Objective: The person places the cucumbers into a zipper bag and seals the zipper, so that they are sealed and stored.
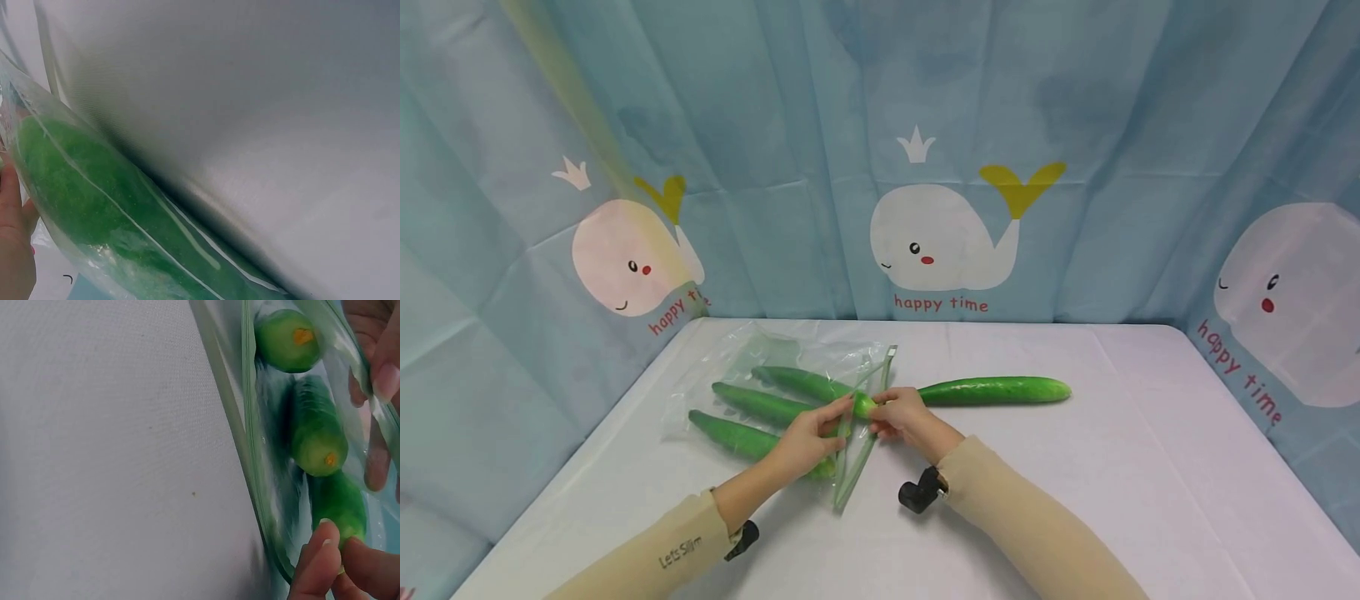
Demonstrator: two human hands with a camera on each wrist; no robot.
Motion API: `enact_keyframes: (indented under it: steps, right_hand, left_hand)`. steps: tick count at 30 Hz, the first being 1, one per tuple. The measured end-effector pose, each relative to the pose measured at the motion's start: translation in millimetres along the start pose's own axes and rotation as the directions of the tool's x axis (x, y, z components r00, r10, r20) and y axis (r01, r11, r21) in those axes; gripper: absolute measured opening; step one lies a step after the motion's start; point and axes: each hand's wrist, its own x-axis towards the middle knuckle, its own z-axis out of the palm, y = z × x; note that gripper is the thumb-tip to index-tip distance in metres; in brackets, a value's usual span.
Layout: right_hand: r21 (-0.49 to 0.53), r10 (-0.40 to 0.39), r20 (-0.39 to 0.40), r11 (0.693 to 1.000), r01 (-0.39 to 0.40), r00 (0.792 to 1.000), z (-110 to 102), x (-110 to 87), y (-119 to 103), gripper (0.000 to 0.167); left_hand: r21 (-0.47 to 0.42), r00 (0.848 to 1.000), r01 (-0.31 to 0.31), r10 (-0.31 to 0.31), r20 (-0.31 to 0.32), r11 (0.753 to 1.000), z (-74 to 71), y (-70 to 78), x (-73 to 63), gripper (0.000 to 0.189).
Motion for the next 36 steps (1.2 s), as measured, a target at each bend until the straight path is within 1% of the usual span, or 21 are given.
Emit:
enact_keyframes:
  steps: [5,10,15,19,21,26,29,32,36]
  right_hand:
    - [0.008,-0.010,0.002,1.000,0.010,1.000,5,3.0,0,0.034]
    - [-0.025,-0.026,0.016,0.999,0.027,1.000,11,4.7,-2,0.036]
    - [-0.043,-0.033,0.032,0.999,0.034,0.999,14,6.2,-2,0.037]
    - [-0.066,-0.027,0.028,0.997,0.029,0.999,16,9.4,1,0.042]
    - [-0.077,-0.027,0.039,0.997,0.030,0.999,16,9.6,3,0.046]
    - [-0.050,-0.004,0.056,0.999,0.007,0.998,10,2.6,4,0.051]
    - [-0.026,0.001,0.056,1.000,0.000,0.998,4,-2.3,5,0.052]
    - [-0.019,-0.007,0.054,1.000,0.008,0.999,-4,-6.1,5,0.053]
    - [-0.038,-0.027,0.054,0.999,0.029,0.998,-17,-13.0,5,0.051]
  left_hand:
    - [-0.008,1.000,-0.004,0.004,-0.001,1.000,-0.5,0.0,0.2,0.057]
    - [0.001,1.000,-0.017,0.017,-0.005,1.000,-0.9,0.4,-0.1,0.058]
    - [-0.010,1.000,-0.026,0.026,-0.001,1.000,-0.9,-0.8,0.2,0.058]
    - [-0.018,0.999,-0.032,0.032,-0.003,0.999,-0.5,-1.9,0.8,0.058]
    - [-0.021,1.000,-0.028,0.028,-0.002,0.999,-0.6,-2.2,0.6,0.058]
    - [-0.024,1.000,-0.026,0.026,0.005,0.999,-0.2,-1.1,-0.4,0.058]
    - [-0.015,0.999,-0.039,0.039,0.001,0.999,0.0,0.3,-1.1,0.058]
    - [-0.007,0.999,-0.039,0.039,-0.015,0.999,0.4,1.7,-1.7,0.058]
    - [0.000,0.999,-0.033,0.033,-0.035,0.999,0.9,1.9,-2.0,0.059]
